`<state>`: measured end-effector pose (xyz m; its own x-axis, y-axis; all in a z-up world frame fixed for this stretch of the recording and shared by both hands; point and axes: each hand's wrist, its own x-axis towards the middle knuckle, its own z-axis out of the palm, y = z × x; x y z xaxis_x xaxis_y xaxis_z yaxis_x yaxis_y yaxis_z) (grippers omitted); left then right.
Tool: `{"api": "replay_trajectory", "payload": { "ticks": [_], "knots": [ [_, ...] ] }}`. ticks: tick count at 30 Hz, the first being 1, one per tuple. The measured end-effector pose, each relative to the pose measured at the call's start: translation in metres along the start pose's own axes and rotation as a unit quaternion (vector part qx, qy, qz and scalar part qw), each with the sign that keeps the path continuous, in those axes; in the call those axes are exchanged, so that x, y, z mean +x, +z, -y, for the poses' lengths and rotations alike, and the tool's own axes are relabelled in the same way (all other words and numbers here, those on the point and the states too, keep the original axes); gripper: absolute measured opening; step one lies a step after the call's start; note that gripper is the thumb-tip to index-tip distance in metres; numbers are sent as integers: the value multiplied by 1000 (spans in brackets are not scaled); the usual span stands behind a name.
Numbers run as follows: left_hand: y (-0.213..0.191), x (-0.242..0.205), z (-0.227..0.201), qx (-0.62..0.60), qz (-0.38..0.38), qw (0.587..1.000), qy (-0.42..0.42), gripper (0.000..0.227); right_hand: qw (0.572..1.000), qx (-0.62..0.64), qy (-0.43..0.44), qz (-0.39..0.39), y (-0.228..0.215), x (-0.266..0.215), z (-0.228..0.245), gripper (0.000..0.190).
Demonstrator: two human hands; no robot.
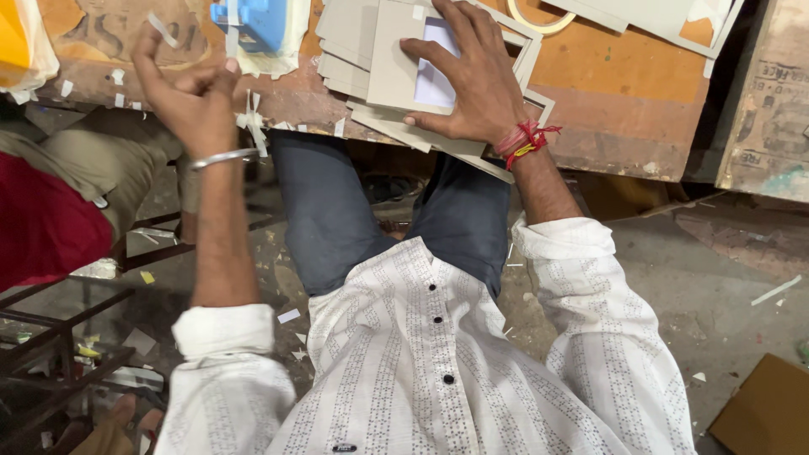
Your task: The person assembles small photo frames by applying adhesive tape to the edges of cardboard mats and securing them to frame pieces. They repeatedly pick up mats, apply tape, and press the pieces together, stacking completed units on the table.
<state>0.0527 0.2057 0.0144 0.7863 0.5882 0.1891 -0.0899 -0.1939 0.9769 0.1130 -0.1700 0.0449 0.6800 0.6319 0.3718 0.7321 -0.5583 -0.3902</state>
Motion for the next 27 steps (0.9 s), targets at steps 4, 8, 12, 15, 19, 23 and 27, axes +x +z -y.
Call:
{"api": "replay_trajectory", "payload": {
  "ticks": [4, 8, 12, 15, 19, 23, 27],
  "knots": [
    [31, -26, -17, -45, -74, 995, -55, 82, 1000, -13, -10, -10, 0, -1, 1, 81],
    [69, -90, -41, -75, -136, 971, -182, 74, 1000, -14, -14, -12, 0, 1, -2, 80],
    [102, -142, -46, -162, 7, 982, -98, 68, 1000, -14, -16, 7, 0, -1, -5, 79],
    [122, -150, -43, -178, 17, 979, -96, 64, 1000, -12, -17, 6, -2, 0, -2, 79],
    [136, -152, -38, -171, 5, 979, -113, 65, 999, -16, -30, -15, -3, 2, 0, 74],
    [141, -156, -26, -181, 24, 975, -124, 64, 1000, -13, -12, 1, -2, 2, -2, 77],
    [135, -154, -19, -193, 63, 976, -78, 72, 1000, -10, -13, -9, -1, 3, 0, 77]
  ]
}}
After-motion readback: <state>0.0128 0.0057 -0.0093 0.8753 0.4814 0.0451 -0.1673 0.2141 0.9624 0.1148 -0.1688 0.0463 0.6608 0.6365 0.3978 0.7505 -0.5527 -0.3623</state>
